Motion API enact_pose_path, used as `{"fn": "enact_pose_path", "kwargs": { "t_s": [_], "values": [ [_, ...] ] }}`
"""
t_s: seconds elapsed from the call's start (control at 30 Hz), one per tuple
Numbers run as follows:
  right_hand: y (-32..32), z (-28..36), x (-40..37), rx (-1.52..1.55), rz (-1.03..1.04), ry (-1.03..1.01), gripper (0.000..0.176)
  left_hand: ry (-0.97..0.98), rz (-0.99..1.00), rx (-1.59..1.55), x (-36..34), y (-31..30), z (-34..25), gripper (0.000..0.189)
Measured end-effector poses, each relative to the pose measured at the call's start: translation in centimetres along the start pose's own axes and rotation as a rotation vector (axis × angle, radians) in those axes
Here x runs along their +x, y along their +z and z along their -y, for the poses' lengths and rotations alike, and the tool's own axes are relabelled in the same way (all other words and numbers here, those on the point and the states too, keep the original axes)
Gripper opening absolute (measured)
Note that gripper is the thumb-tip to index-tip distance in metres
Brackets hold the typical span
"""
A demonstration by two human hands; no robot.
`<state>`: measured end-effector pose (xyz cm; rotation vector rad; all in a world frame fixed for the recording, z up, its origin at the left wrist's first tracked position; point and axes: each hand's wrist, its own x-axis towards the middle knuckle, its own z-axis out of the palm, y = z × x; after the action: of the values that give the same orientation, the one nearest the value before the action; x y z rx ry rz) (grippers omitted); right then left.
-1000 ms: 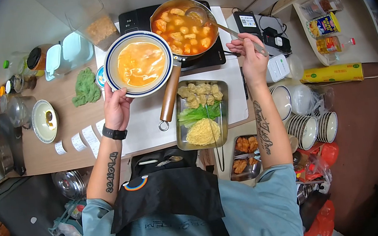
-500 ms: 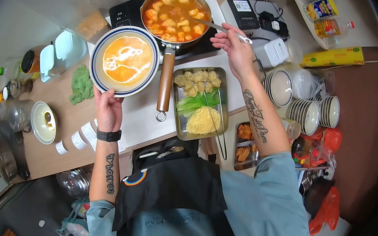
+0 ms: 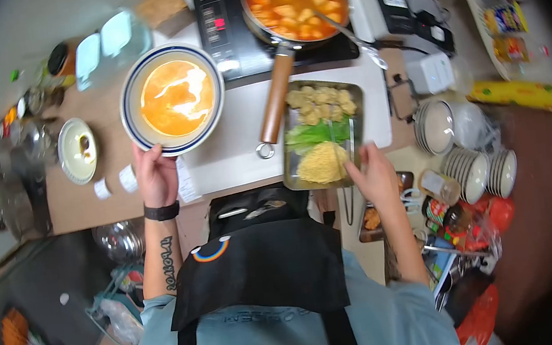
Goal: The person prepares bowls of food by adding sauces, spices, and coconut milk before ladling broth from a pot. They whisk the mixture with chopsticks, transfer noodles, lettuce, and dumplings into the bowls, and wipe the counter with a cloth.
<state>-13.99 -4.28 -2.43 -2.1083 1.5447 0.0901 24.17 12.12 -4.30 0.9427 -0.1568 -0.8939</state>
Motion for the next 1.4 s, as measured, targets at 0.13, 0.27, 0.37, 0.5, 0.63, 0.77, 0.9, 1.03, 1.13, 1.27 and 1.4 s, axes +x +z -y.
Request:
{"fn": "enact_pose_path", "kwargs": {
  "t_s": [0.13, 0.27, 0.37, 0.5, 0.63, 0.77, 0.9, 1.03, 1.13, 1.27, 1.4],
  "values": [
    [3.4, -0.4, -4.9, -0.091, 0.071, -0.002, 0.041, -0.011, -0.057, -0.021, -1.3, -2.6, -0.9, 0.062],
    [6.5, -1.2, -6.5, -0.124, 0.005, 0.062, 0.033, -0.008, -0.068, -0.047, -1.8, -6.2, -1.6, 0.062],
    [8.0, -2.5, -7.0, -0.180, -0.100, 0.031, 0.025, -0.021, -0.082, -0.060, -2.3, -8.3, -3.0, 0.061],
    [9.2, -5.1, -9.2, 0.323, -0.145, 0.319, 0.021, -0.051, -0.079, -0.057, -3.0, -12.0, -5.4, 0.059],
    [8.4, -2.6, -12.6, 0.610, -0.347, 0.312, 0.037, -0.043, -0.086, -0.036, -4.0, -16.3, -6.9, 0.059],
    [7.8, 1.3, -13.8, 0.704, -0.614, 0.165, 0.047, -0.058, -0.117, -0.096, -5.3, -19.1, -9.0, 0.062],
    [7.2, 9.1, -13.7, 0.788, -0.582, 0.004, 0.048, -0.038, -0.141, -0.084, -7.1, -22.6, -10.0, 0.064],
    [8.5, 15.8, -13.0, 0.892, -0.468, -0.165, 0.048, 0.030, -0.176, -0.070, -9.0, -25.6, -11.0, 0.059],
    [9.7, 19.8, -12.6, 0.933, -0.324, -0.237, 0.048, 0.061, -0.220, -0.083, -10.5, -28.3, -11.7, 0.056],
    [12.6, 23.6, -12.1, 0.999, -0.158, -0.327, 0.050, 0.125, -0.303, -0.089, -12.3, -31.2, -13.3, 0.053],
    [14.5, 27.2, -11.3, 0.954, 0.019, -0.343, 0.049, 0.205, -0.357, -0.099, -13.4, -34.3, -14.4, 0.052]
  ]
}}
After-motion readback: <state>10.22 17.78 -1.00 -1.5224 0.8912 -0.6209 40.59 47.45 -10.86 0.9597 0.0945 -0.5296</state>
